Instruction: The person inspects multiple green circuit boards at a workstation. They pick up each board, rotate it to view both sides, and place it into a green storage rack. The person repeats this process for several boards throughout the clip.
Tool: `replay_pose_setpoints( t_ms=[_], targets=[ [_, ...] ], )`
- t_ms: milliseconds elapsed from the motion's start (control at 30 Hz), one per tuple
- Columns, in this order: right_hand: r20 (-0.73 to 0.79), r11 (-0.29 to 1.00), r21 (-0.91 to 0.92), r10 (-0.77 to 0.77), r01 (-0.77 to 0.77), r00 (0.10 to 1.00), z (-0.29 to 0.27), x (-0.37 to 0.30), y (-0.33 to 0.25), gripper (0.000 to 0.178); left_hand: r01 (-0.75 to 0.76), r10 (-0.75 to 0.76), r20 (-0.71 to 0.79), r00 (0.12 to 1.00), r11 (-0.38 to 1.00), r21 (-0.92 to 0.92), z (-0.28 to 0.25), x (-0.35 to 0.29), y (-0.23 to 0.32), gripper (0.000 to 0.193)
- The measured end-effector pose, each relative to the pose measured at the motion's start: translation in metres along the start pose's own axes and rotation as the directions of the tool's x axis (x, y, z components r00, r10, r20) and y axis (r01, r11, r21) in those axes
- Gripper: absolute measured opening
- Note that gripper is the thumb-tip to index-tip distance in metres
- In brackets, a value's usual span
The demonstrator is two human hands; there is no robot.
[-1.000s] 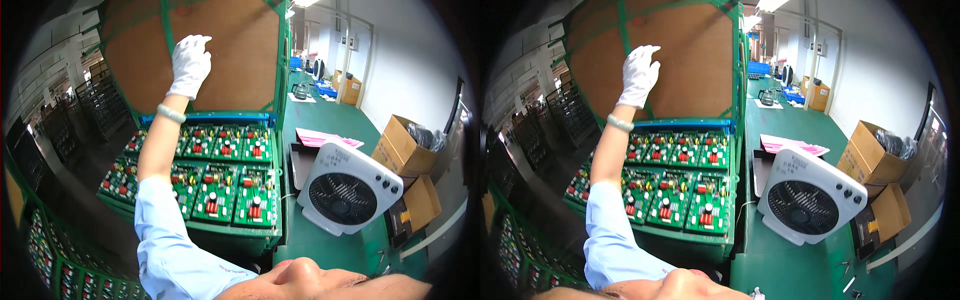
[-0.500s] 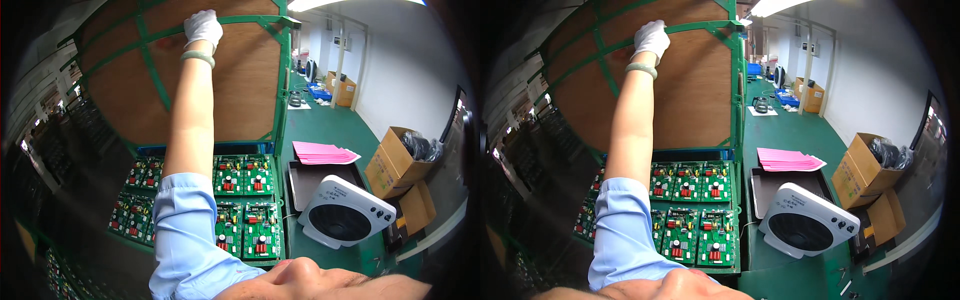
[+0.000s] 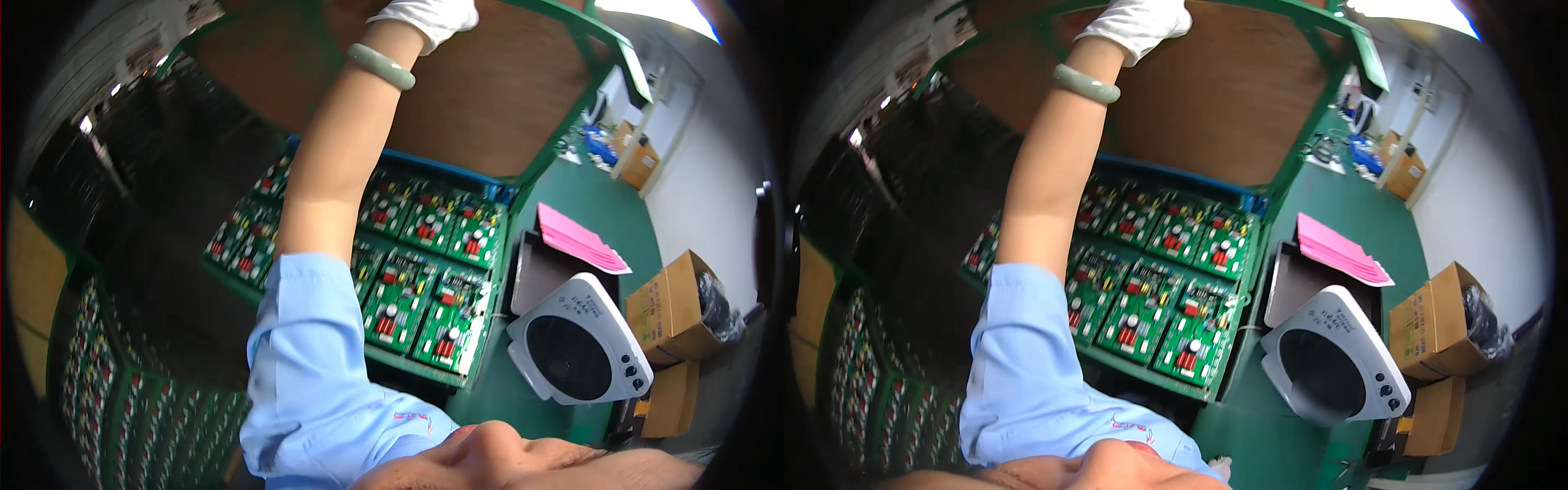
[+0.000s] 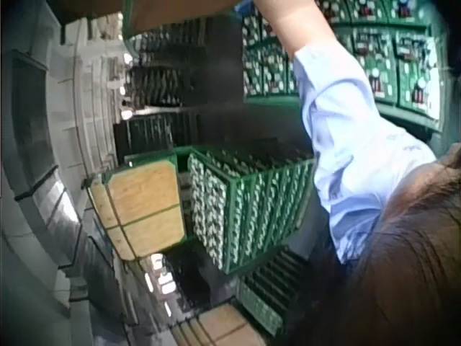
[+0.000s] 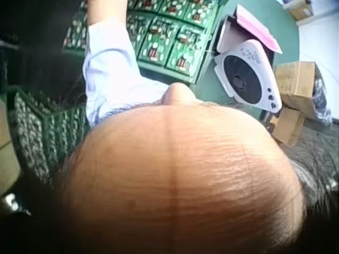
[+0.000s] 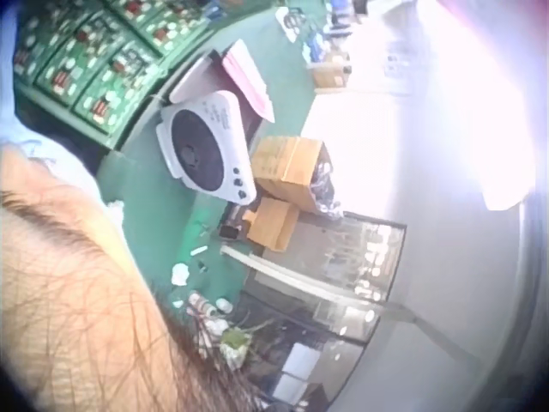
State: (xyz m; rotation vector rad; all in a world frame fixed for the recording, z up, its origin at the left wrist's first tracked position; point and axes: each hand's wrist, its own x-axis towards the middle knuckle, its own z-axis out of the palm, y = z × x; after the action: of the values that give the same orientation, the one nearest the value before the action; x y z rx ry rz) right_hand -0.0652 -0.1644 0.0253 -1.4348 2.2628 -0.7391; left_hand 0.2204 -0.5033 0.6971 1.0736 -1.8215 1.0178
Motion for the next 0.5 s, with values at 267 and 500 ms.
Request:
replay_pose_setpoints(
  t_ms=[267,500],
  targets=[
    [0.141,0.984,-0.177,0.013,0.012,0.990,0.073,-0.113,0.212,0.018,-0.149,0.100,-0.277,0.956,0.976,-0.162,-0.064,-0.180,0.051,0.041],
    [0.057,0.943,-0.100,0.325,-0.318,0.944,0.032,-0.142,0.183,0.019,0.091,-0.050,0.125,0.991,0.932,-0.352,-0.120,-0.332,0.112,0.042]
  ],
)
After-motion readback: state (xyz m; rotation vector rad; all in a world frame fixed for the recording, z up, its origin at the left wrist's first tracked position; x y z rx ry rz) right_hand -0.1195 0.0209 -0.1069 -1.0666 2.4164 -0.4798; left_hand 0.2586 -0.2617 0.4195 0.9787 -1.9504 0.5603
